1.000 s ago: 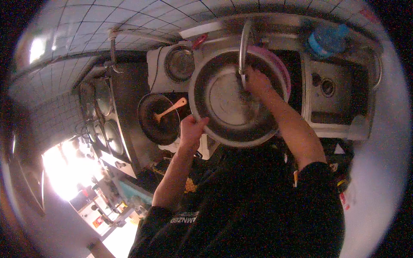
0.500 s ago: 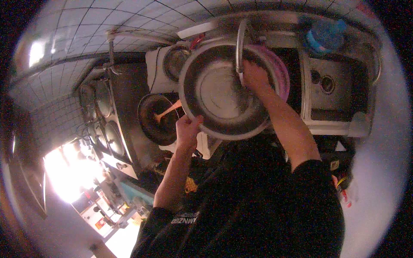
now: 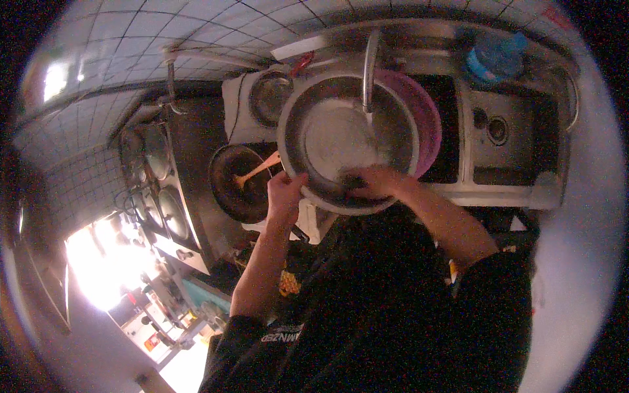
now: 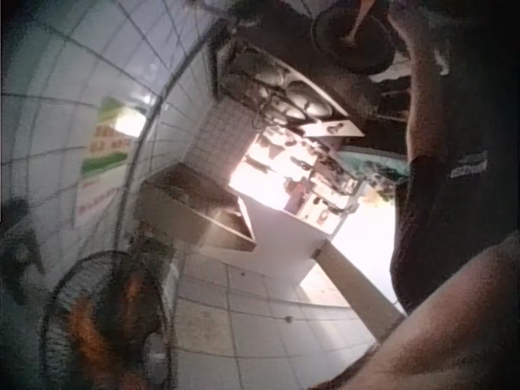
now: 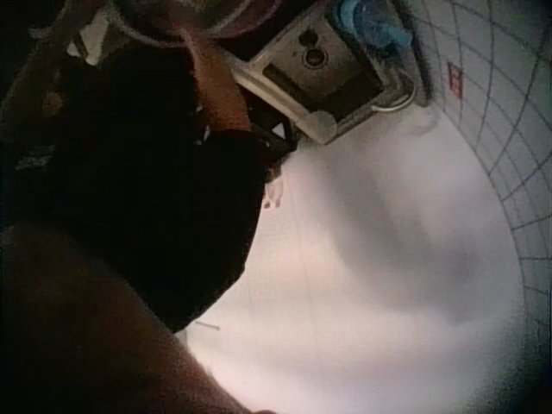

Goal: The person rinses a frying pan under running water, places it on a portable induction cooktop, and turns the cooktop on. They then rinse a metal bowl and place it on the counter. Finally, they pour cooking oil from a bottle into the pan.

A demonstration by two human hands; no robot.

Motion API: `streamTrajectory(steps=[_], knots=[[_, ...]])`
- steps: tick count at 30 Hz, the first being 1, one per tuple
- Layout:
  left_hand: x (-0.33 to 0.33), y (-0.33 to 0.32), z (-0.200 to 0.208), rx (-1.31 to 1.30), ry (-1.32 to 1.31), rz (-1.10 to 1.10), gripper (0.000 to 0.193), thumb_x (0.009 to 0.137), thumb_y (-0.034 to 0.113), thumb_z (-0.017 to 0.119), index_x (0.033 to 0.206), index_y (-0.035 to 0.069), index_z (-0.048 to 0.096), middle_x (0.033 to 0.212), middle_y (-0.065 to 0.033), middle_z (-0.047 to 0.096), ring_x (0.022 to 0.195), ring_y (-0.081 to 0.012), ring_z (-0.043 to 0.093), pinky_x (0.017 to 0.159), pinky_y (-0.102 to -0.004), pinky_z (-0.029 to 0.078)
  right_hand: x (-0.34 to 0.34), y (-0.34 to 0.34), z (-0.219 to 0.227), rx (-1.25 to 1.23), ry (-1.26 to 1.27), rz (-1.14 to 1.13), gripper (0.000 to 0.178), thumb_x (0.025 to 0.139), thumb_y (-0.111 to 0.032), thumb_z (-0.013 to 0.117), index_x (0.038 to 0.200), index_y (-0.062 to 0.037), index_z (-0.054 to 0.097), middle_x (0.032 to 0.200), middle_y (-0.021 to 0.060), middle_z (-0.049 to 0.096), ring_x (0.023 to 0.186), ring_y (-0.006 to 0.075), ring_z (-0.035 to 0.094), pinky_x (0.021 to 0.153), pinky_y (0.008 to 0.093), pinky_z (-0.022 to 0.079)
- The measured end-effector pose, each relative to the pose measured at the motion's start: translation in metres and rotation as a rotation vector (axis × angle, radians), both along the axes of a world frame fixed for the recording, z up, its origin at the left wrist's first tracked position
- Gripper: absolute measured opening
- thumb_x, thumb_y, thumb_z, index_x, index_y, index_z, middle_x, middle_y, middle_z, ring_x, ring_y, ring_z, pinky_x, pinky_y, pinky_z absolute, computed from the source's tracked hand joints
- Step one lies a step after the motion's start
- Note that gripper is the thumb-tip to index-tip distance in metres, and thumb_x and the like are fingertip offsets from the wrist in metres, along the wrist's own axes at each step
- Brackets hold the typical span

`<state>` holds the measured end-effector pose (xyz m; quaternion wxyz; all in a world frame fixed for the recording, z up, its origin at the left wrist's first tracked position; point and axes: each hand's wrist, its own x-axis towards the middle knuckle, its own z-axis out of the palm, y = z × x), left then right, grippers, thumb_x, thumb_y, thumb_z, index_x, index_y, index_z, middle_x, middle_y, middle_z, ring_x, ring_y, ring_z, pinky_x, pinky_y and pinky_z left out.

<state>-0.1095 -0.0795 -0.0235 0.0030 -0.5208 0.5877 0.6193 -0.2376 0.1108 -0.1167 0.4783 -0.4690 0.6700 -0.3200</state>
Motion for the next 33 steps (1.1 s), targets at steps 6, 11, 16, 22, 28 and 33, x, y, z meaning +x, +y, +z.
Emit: streamTrajectory(steps=[6, 11, 16, 22, 28, 33], knots=[[0.011, 0.004, 0.008, 0.075, 0.004, -0.013, 0.016, 0.084, 0.006, 0.066, 0.095, -0.006, 0.067, 0.086, -0.0066, 0.069, 0.075, -0.0128, 0.061, 0.066, -0.0284, 0.047, -0.055, -0.001, -0.024, 0.276, 0.355, 0.106, 0.051, 0.078, -0.029, 0.072, 0.123, -0.0089, 0.061, 0.109, 0.0180, 0.068, 0.106, 0.0359, 0.064, 0.093, 0.0465, 0.050], [0.012, 0.001, 0.003, 0.099, -0.060, -0.050, 0.016, 0.087, 0.003, 0.065, 0.101, -0.006, 0.065, 0.092, -0.0102, 0.068, 0.079, -0.0196, 0.066, 0.072, -0.0381, 0.057, -0.007, -0.056, 0.003, -0.300, -0.135, 0.111, 0.047, 0.085, -0.028, 0.070, 0.127, -0.0102, 0.056, 0.120, 0.0173, 0.062, 0.110, 0.0382, 0.060, 0.094, 0.0446, 0.048], [0.020, 0.008, 0.007, 0.113, -0.012, -0.039, 0.016, 0.085, 0.006, 0.065, 0.097, -0.005, 0.067, 0.086, -0.0060, 0.068, 0.074, -0.0128, 0.061, 0.067, -0.0284, 0.047, -0.067, -0.101, -0.035, -0.120, 0.156, -0.604, 0.043, 0.086, -0.028, 0.065, 0.123, -0.0101, 0.057, 0.116, 0.0192, 0.061, 0.107, 0.0377, 0.060, 0.089, 0.0443, 0.050], [0.010, 0.000, 0.005, 0.122, -0.039, 0.060, 0.018, 0.088, 0.004, 0.065, 0.102, -0.007, 0.064, 0.093, -0.0101, 0.068, 0.084, -0.0206, 0.067, 0.075, -0.0377, 0.056, -0.078, -0.012, -0.046, 0.399, 0.506, -0.334, 0.037, 0.083, -0.023, 0.068, 0.118, -0.0124, 0.063, 0.111, 0.0181, 0.067, 0.098, 0.0373, 0.066, 0.084, 0.0465, 0.054], [0.014, -0.004, 0.002, 0.096, 0.022, 0.028, 0.020, 0.089, 0.005, 0.064, 0.104, -0.007, 0.064, 0.095, -0.0109, 0.068, 0.084, -0.0201, 0.066, 0.075, -0.0373, 0.056, -0.138, 0.046, -0.023, -0.251, 0.163, -1.046, 0.058, 0.081, -0.030, 0.075, 0.130, -0.0051, 0.057, 0.122, 0.0201, 0.062, 0.100, 0.0324, 0.066, 0.086, 0.0411, 0.054], [0.014, -0.004, -0.004, 0.090, 0.055, 0.021, 0.019, 0.089, 0.004, 0.064, 0.104, -0.008, 0.064, 0.096, -0.0112, 0.068, 0.083, -0.0197, 0.066, 0.076, -0.0361, 0.055, -0.222, 0.071, -0.052, 0.083, 0.147, -1.457, 0.061, 0.086, -0.038, 0.072, 0.130, 0.0015, 0.056, 0.124, 0.0201, 0.062, 0.109, 0.0336, 0.063, 0.095, 0.0408, 0.049]])
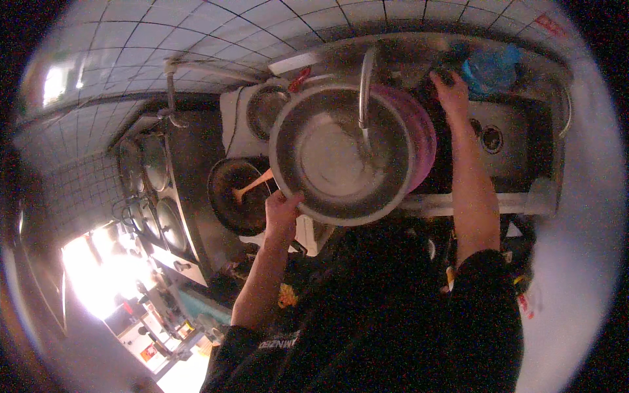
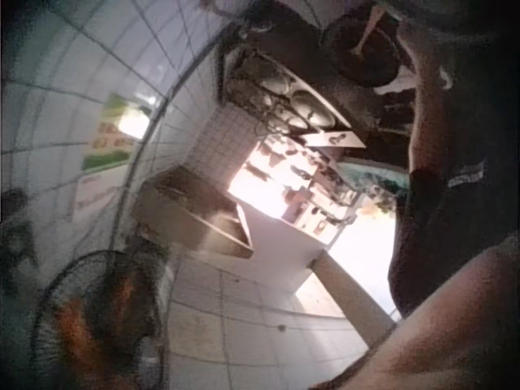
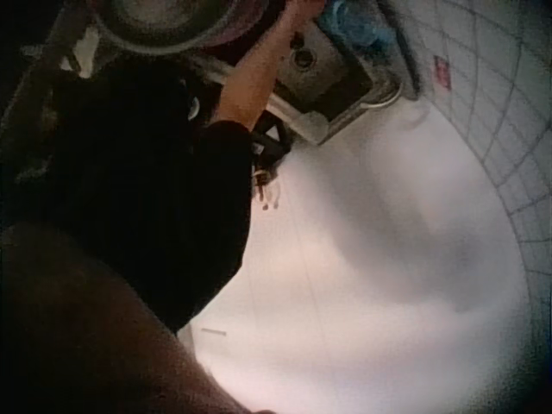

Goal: The person rinses a frying pan under running water, places it on a portable induction cooktop, and turns the cooktop on. They then rinse a metal bowl and place it on the counter. Finally, they pour cooking oil from a bottle into the pan.

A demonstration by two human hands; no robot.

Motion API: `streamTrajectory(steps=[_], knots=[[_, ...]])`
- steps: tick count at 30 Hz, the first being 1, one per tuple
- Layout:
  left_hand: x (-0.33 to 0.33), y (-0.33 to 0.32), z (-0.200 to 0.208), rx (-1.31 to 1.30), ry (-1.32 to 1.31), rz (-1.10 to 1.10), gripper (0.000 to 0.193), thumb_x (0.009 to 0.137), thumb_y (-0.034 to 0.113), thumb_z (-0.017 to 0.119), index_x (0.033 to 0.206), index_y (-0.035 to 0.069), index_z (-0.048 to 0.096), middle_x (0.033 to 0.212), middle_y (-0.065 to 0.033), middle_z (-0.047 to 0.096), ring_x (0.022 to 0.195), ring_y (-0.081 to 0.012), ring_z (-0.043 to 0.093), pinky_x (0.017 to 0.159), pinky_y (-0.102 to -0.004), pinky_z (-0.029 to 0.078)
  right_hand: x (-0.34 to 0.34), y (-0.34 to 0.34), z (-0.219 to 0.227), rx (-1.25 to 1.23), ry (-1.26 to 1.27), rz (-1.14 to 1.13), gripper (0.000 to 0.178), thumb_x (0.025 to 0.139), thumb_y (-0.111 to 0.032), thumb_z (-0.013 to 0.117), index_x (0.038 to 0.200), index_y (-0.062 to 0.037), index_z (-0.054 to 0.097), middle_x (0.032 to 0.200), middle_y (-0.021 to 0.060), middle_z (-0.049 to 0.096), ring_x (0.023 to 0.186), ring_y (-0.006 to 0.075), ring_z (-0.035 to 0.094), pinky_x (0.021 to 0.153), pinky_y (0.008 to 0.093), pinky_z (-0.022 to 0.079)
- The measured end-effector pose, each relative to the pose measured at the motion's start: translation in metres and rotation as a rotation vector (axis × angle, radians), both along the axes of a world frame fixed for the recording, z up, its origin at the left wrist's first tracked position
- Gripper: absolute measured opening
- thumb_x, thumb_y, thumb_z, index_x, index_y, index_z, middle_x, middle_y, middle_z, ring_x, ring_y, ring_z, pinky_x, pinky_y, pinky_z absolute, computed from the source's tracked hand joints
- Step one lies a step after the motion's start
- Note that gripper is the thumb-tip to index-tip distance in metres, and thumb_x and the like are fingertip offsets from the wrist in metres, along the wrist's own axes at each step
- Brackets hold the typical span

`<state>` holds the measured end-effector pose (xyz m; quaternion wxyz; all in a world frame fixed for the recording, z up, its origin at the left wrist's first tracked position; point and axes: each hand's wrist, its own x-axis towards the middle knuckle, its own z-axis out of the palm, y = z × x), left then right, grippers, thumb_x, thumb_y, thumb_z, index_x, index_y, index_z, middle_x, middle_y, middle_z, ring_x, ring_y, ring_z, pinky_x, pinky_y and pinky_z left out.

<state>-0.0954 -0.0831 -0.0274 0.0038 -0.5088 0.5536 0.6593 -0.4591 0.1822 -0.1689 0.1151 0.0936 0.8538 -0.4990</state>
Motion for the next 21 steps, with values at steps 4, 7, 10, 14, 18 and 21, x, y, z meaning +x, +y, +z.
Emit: streamTrajectory(steps=[4, 7, 10, 14, 18, 21], knots=[[-0.001, 0.002, 0.000, 0.017, -0.046, 0.070, 0.018, 0.087, 0.003, 0.065, 0.101, -0.008, 0.064, 0.092, -0.0102, 0.068, 0.081, -0.0182, 0.066, 0.074, -0.0341, 0.054, 0.009, 0.001, -0.033, 0.219, 0.290, 0.127, 0.055, 0.092, -0.041, 0.061, 0.131, -0.0028, 0.056, 0.116, 0.0220, 0.066, 0.107, 0.0378, 0.063, 0.095, 0.0444, 0.048], [-0.002, 0.003, 0.003, 0.049, -0.041, 0.042, 0.022, 0.090, 0.005, 0.063, 0.108, -0.007, 0.062, 0.101, -0.0116, 0.068, 0.087, -0.0212, 0.066, 0.077, -0.0374, 0.056, 0.015, -0.023, -0.055, 0.175, 0.043, 0.449, 0.047, 0.096, -0.040, 0.053, 0.127, -0.0054, 0.060, 0.108, 0.0238, 0.068, 0.107, 0.0403, 0.062, 0.094, 0.0467, 0.048], [-0.002, 0.004, 0.006, 0.058, -0.046, 0.015, 0.023, 0.091, 0.007, 0.063, 0.111, -0.006, 0.062, 0.105, -0.0119, 0.067, 0.091, -0.0227, 0.067, 0.079, -0.0387, 0.057, 0.009, -0.049, -0.065, 0.213, 0.033, 0.635, 0.044, 0.097, -0.041, 0.051, 0.119, -0.0046, 0.064, 0.106, 0.0240, 0.067, 0.104, 0.0406, 0.062, 0.090, 0.0481, 0.049], [-0.002, 0.009, 0.010, 0.058, -0.042, 0.025, 0.023, 0.091, 0.007, 0.064, 0.110, -0.005, 0.062, 0.104, -0.0117, 0.067, 0.091, -0.0234, 0.067, 0.080, -0.0393, 0.057, -0.004, -0.071, -0.050, -0.034, -0.172, 0.342, 0.038, 0.097, -0.036, 0.054, 0.114, -0.0038, 0.065, 0.105, 0.0195, 0.069, 0.099, 0.0354, 0.064, 0.085, 0.0454, 0.049], [-0.004, 0.015, 0.019, 0.086, -0.018, 0.048, 0.020, 0.087, 0.003, 0.065, 0.105, -0.007, 0.065, 0.099, -0.0117, 0.070, 0.086, -0.0209, 0.067, 0.079, -0.0365, 0.055, 0.018, -0.060, -0.019, -0.355, -0.152, 0.326, 0.037, 0.095, -0.033, 0.059, 0.117, -0.0040, 0.064, 0.106, 0.0121, 0.070, 0.101, 0.0273, 0.064, 0.091, 0.0396, 0.048], [-0.010, 0.017, 0.028, 0.080, -0.051, 0.019, 0.020, 0.088, 0.005, 0.065, 0.105, -0.006, 0.064, 0.098, -0.0112, 0.069, 0.086, -0.0205, 0.067, 0.078, -0.0361, 0.056, 0.084, -0.016, -0.003, -0.230, -0.130, 0.485, 0.051, 0.091, -0.033, 0.065, 0.132, -0.0054, 0.054, 0.124, 0.0114, 0.062, 0.116, 0.0270, 0.057, 0.102, 0.0385, 0.043]])
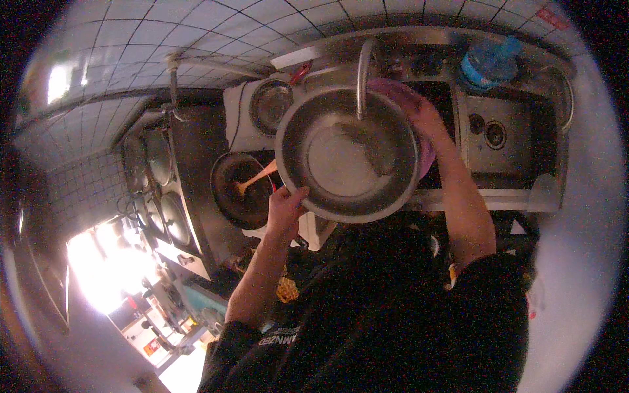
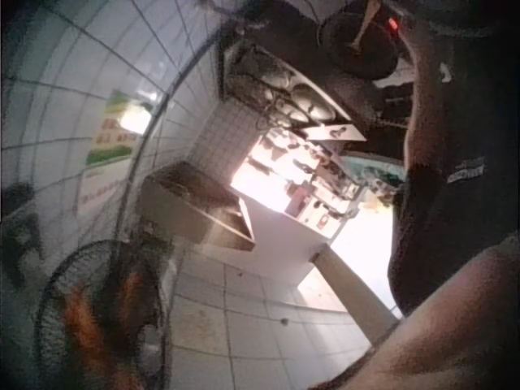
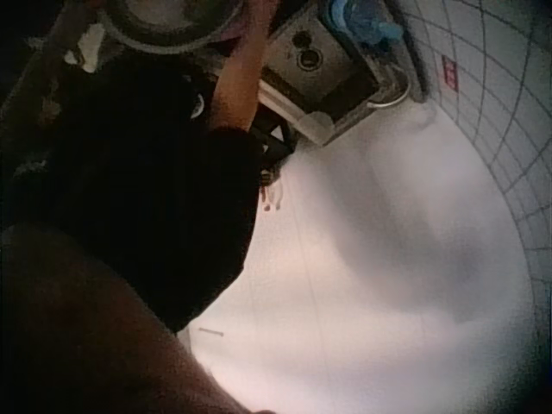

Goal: The person rinses a frying pan under running water, places it on a portable induction cooktop, and turns the cooktop on. They then rinse a metal bowl and place it on the counter. Finally, they pour cooking oil from a bottle into the pan.

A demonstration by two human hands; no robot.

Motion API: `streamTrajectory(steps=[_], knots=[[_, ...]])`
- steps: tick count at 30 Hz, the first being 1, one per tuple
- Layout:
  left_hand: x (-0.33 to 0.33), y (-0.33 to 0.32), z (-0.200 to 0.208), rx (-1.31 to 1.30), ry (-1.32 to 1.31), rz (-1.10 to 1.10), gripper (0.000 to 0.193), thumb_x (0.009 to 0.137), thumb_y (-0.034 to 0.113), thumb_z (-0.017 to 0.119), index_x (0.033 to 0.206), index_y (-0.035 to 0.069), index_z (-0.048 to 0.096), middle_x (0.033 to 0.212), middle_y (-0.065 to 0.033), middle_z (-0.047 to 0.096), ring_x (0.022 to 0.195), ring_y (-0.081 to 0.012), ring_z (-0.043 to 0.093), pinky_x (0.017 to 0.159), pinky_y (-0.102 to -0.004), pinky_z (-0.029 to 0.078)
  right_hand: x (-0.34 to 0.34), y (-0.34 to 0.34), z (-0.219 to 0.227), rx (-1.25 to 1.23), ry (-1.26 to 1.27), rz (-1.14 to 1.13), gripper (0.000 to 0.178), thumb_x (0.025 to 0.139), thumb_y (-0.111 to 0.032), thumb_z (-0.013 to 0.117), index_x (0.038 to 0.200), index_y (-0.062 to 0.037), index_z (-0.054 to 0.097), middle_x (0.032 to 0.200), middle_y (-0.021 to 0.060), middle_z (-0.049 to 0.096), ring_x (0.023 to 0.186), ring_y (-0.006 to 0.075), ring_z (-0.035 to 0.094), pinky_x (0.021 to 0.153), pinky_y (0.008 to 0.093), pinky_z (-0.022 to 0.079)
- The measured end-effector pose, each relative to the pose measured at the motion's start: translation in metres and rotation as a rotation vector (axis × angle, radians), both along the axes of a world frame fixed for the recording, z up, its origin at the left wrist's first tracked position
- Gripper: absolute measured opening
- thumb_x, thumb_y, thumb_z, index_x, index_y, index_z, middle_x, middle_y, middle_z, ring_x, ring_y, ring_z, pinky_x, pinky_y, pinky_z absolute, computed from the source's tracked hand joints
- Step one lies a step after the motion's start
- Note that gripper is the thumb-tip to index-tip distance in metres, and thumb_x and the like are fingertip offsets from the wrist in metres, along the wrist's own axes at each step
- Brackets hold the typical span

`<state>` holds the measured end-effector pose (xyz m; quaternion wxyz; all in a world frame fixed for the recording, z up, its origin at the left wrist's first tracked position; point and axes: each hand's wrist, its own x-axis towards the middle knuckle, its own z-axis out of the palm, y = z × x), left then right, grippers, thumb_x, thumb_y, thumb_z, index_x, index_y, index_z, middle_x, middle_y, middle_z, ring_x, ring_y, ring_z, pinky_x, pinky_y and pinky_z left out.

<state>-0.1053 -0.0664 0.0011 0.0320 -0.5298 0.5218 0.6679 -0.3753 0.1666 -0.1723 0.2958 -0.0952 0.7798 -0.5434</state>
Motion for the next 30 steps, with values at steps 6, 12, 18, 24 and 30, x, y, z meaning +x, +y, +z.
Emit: streamTrajectory(steps=[6, 12, 18, 24, 30], knots=[[-0.012, -0.004, 0.044, -0.173, -0.099, -0.337, 0.022, 0.090, 0.019, 0.066, 0.096, -0.003, 0.064, 0.077, -0.0055, 0.067, 0.061, -0.0148, 0.062, 0.054, -0.0318, 0.051, 0.138, 0.044, 0.012, -0.071, -0.118, -0.010, 0.080, 0.085, -0.023, 0.072, 0.150, -0.0059, 0.029, 0.144, 0.0155, 0.046, 0.130, 0.0270, 0.046, 0.107, 0.0400, 0.040], [-0.056, -0.005, 0.076, -0.931, -0.113, -0.861, 0.025, 0.086, 0.025, 0.065, 0.096, 0.002, 0.067, 0.100, -0.0130, 0.066, 0.103, -0.0287, 0.060, 0.087, -0.0443, 0.045, 0.168, 0.030, 0.005, -0.495, -0.656, -0.125, 0.077, 0.086, -0.010, 0.068, 0.151, -0.0062, 0.025, 0.141, 0.0164, 0.048, 0.117, 0.0283, 0.056, 0.089, 0.0396, 0.053], [-0.111, 0.027, 0.082, -1.059, 0.106, -0.812, 0.021, 0.080, 0.019, 0.069, 0.077, 0.000, 0.060, 0.122, -0.0205, 0.054, 0.115, -0.0372, 0.047, 0.100, -0.0452, 0.037, 0.178, 0.022, -0.002, -0.724, -0.986, -0.201, 0.066, 0.088, 0.005, 0.059, 0.148, -0.0061, 0.033, 0.136, 0.0162, 0.053, 0.112, 0.0286, 0.062, 0.084, 0.0395, 0.059], [-0.132, 0.063, 0.093, -1.128, 0.191, -0.780, 0.025, 0.078, 0.018, 0.070, 0.068, 0.000, 0.057, 0.119, -0.0198, 0.054, 0.113, -0.0370, 0.048, 0.099, -0.0451, 0.038, 0.174, 0.023, 0.015, -0.620, -1.115, -0.214, 0.058, 0.085, 0.006, 0.059, 0.141, -0.0020, 0.044, 0.122, 0.0158, 0.063, 0.098, 0.0277, 0.068, 0.078, 0.0376, 0.061], [-0.146, 0.082, 0.091, -1.205, 0.219, -0.789, 0.024, 0.077, 0.018, 0.070, 0.068, -0.001, 0.059, 0.115, -0.0186, 0.055, 0.111, -0.0366, 0.048, 0.096, -0.0441, 0.039, 0.173, 0.027, 0.000, -0.569, -1.183, -0.060, 0.045, 0.087, -0.002, 0.064, 0.130, -0.0008, 0.051, 0.105, 0.0152, 0.068, 0.074, 0.0262, 0.071, 0.054, 0.0378, 0.061]])
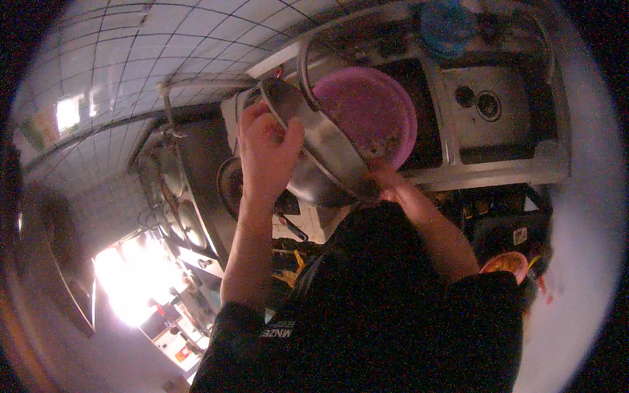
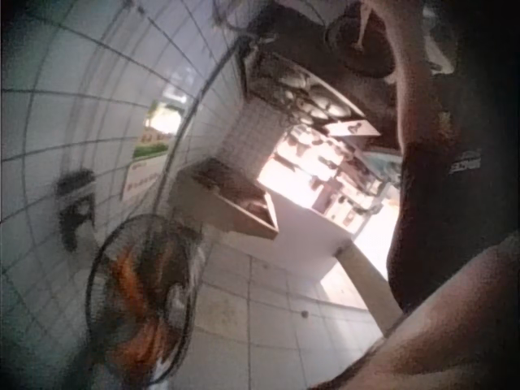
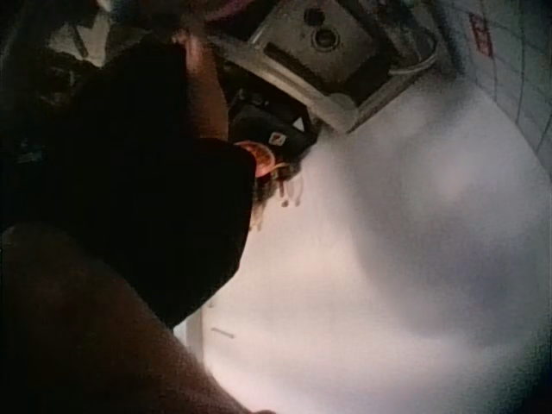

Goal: The person rinses a frying pan under running water, places it on a portable induction cooktop, and turns the cooktop on. They then rinse a metal bowl and place it on the counter. Finally, they pour cooking oil from a bottle into the pan.

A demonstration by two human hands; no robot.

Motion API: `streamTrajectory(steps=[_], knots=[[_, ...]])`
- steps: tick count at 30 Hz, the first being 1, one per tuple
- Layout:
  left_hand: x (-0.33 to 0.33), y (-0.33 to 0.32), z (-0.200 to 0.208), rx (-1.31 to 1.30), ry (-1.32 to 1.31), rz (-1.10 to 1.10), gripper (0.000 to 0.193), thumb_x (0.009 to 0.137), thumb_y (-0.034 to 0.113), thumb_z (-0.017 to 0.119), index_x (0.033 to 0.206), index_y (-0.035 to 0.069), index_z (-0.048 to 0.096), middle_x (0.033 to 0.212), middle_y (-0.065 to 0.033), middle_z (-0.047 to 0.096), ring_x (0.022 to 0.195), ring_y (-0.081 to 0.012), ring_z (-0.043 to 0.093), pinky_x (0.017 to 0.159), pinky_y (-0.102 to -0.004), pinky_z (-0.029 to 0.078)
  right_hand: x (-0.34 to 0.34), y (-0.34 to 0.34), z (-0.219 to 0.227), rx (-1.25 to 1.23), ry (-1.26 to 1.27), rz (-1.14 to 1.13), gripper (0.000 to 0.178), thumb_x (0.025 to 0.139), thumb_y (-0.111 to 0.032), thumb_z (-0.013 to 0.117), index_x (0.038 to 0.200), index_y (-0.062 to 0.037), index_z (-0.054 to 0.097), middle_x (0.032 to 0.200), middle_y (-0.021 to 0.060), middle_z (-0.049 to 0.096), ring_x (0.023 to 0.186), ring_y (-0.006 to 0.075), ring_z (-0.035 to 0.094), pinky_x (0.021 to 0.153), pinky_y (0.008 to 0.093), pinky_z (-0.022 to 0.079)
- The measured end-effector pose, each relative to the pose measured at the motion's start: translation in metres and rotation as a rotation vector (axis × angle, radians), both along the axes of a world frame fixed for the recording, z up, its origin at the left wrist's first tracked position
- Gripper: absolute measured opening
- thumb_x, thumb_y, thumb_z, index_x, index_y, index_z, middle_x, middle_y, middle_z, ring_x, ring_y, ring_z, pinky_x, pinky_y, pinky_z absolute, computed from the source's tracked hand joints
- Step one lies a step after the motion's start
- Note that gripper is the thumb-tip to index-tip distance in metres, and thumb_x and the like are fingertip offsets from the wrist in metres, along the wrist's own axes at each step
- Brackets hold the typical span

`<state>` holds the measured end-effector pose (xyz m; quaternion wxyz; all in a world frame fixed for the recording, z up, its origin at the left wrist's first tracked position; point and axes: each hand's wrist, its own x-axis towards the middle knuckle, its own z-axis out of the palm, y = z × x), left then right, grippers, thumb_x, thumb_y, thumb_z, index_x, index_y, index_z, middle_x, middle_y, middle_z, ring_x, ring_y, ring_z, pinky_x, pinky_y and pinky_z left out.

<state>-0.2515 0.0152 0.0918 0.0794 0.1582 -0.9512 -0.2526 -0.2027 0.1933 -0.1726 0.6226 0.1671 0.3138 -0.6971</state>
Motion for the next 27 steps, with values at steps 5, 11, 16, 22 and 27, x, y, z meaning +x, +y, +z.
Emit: streamTrajectory(steps=[5, 11, 16, 22, 27], knots=[[0.003, 0.005, 0.000, -0.079, 0.019, -0.016, 0.021, 0.076, 0.017, 0.070, 0.070, -0.001, 0.061, 0.113, -0.0182, 0.056, 0.109, -0.0365, 0.049, 0.095, -0.0443, 0.040, 0.009, -0.010, -0.004, -0.056, 0.030, -0.011, 0.041, 0.089, -0.004, 0.061, 0.129, -0.0026, 0.053, 0.097, 0.0147, 0.069, 0.065, 0.0230, 0.069, 0.041, 0.0339, 0.053], [0.016, 0.002, -0.001, -0.143, 0.015, 0.031, 0.022, 0.075, 0.018, 0.071, 0.071, 0.000, 0.060, 0.113, -0.0179, 0.056, 0.108, -0.0365, 0.050, 0.094, -0.0448, 0.041, -0.013, 0.005, 0.035, 0.000, 0.145, 0.204, 0.049, 0.082, 0.001, 0.062, 0.130, 0.0029, 0.053, 0.112, 0.0150, 0.067, 0.090, 0.0226, 0.069, 0.072, 0.0351, 0.060], [0.039, -0.009, 0.004, -0.049, 0.006, 0.116, 0.024, 0.076, 0.019, 0.072, 0.072, -0.001, 0.059, 0.115, -0.0177, 0.055, 0.108, -0.0367, 0.050, 0.094, -0.0444, 0.041, -0.004, -0.007, 0.049, -0.008, 0.038, 0.097, 0.053, 0.084, -0.004, 0.065, 0.135, -0.0051, 0.049, 0.101, 0.0103, 0.066, 0.064, 0.0178, 0.061, 0.045, 0.0291, 0.047], [0.119, -0.039, 0.009, 0.195, -0.018, 0.331, 0.024, 0.078, 0.015, 0.074, 0.073, -0.002, 0.057, 0.123, -0.0166, 0.055, 0.115, -0.0324, 0.052, 0.096, -0.0387, 0.043, 0.001, -0.009, 0.046, 0.150, 0.281, 0.020, 0.058, 0.083, -0.002, 0.067, 0.136, -0.0072, 0.046, 0.124, 0.0122, 0.058, 0.108, 0.0228, 0.060, 0.085, 0.0357, 0.054], [0.218, -0.063, -0.017, 0.751, 0.095, 0.610, 0.015, 0.086, 0.008, 0.069, 0.083, -0.002, 0.059, 0.135, -0.0123, 0.050, 0.118, -0.0226, 0.052, 0.096, -0.0348, 0.044, 0.010, -0.005, 0.060, 0.250, 0.522, -0.064, 0.059, 0.085, -0.006, 0.068, 0.138, -0.0063, 0.042, 0.124, 0.0117, 0.059, 0.109, 0.0255, 0.059, 0.090, 0.0387, 0.053]])
